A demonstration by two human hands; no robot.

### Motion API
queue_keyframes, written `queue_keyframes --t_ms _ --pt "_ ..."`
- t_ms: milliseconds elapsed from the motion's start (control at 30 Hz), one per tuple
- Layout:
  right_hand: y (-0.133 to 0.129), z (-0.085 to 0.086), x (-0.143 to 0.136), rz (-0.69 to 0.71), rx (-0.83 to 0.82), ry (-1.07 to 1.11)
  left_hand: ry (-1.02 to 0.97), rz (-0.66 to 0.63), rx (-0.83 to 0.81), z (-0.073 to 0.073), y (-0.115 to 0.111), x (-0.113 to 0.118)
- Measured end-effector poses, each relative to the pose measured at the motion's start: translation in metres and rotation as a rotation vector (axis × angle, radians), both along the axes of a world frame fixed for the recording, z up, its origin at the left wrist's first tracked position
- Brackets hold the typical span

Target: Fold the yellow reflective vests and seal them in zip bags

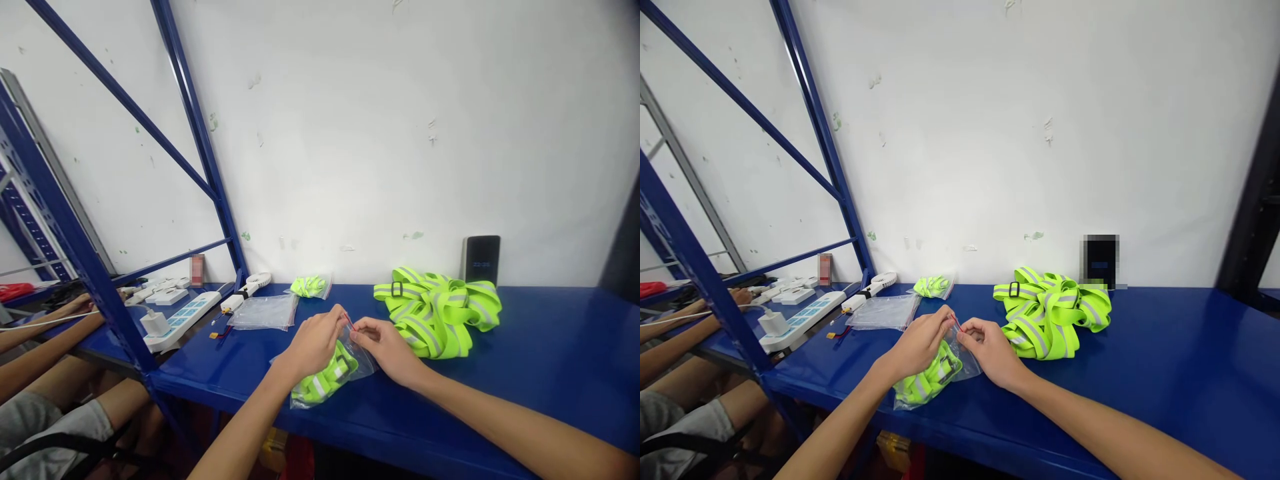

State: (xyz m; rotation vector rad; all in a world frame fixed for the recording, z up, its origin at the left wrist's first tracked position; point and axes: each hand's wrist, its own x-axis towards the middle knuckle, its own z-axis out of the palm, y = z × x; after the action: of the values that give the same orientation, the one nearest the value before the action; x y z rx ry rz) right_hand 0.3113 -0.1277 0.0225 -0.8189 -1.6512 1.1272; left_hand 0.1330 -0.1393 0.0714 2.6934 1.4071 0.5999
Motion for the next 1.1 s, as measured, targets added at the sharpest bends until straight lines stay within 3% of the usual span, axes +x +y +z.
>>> queue_keyframes --t_ms 400,667,933,1100 --pt "-0.003 -0.001 0.001 -0.004 -0.005 0.009 0.043 0.031 0.016 0.001 -0.002 0.002" --pt "-0.007 0.002 0.0 -0.008 0.017 -0.011 -0.123 -0.063 -0.081 0.004 -0.004 0.001" --pt "-0.01 0.004 -0.002 -0.041 0.112 -0.075 -0.187 -0.124 -0.045 0.008 -0.008 0.003" --pt "-0.015 0.007 0.001 -0.065 0.245 -0.165 -0.258 -0.106 -0.05 0.02 -0.015 0.002"
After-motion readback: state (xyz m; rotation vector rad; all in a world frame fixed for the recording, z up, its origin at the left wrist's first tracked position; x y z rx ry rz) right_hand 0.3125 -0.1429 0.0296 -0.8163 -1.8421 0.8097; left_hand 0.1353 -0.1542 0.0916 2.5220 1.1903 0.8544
